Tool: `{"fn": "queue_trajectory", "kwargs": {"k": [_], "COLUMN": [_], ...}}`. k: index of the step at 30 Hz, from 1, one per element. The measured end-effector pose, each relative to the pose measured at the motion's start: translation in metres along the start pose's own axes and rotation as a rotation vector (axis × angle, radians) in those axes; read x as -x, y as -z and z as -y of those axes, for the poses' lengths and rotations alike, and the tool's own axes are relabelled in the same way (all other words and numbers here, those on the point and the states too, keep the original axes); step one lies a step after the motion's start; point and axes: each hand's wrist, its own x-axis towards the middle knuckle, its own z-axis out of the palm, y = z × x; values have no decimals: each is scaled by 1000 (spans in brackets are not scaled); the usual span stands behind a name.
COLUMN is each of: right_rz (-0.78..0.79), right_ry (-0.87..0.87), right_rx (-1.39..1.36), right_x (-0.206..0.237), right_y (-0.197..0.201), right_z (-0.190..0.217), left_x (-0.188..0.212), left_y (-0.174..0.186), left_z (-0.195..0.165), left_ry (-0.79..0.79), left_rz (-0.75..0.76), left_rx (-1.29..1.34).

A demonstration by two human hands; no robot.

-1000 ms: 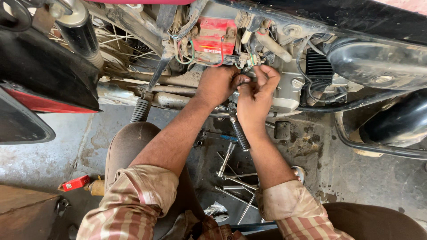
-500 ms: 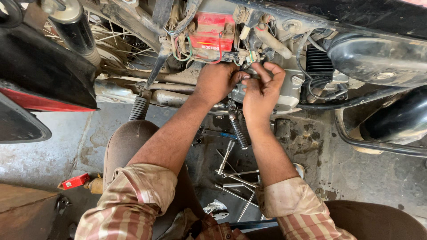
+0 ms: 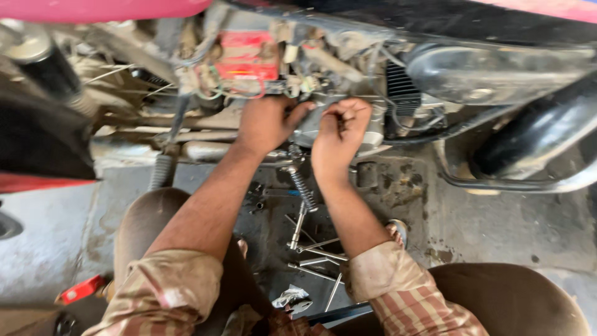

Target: The person is working on a motorcycle engine, using a wrench to tighten bolts and adjusting components. The person handles various tools and parts while seated on the floor.

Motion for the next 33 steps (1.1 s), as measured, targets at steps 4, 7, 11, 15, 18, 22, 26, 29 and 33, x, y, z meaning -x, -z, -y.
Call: {"fn": "queue_trajectory", "kwargs": {"k": [4,7,11,15,18,22,26,29,33], "right_rz": [32,5,12,84,213,319,320,316,320], "right_ry": [120,297,358,180,-1,-51,-102,-134,-180], "right_rx": [-121,-152,-115,-18,148,327,299,330,343], "right_x": [-8,-31,-53,-38,-27,-27,-34,-36,-37], "right_y": [2,14,25,22,28,38,38,35,35], "right_z": [42,76,82,37,1,-21,-22,-19,-19], "left_x": [1,4,4,2,2,2,3,2,0], "left_y": [-5,-7,-4,-1,-1,-2,-4,-6,-7], "left_z": [1,6,5,-8,-11,-4,-3,-9,-7], "left_ry": [-10,-68,-18,19,49,-7,-7,-6,-27], "left_rz": [-20,-101,-63,-55,-62,-84,-104,-131,-133], "left_rx": [-23,-14,-4,-48,-59,-10,-48,-82,-44]}}
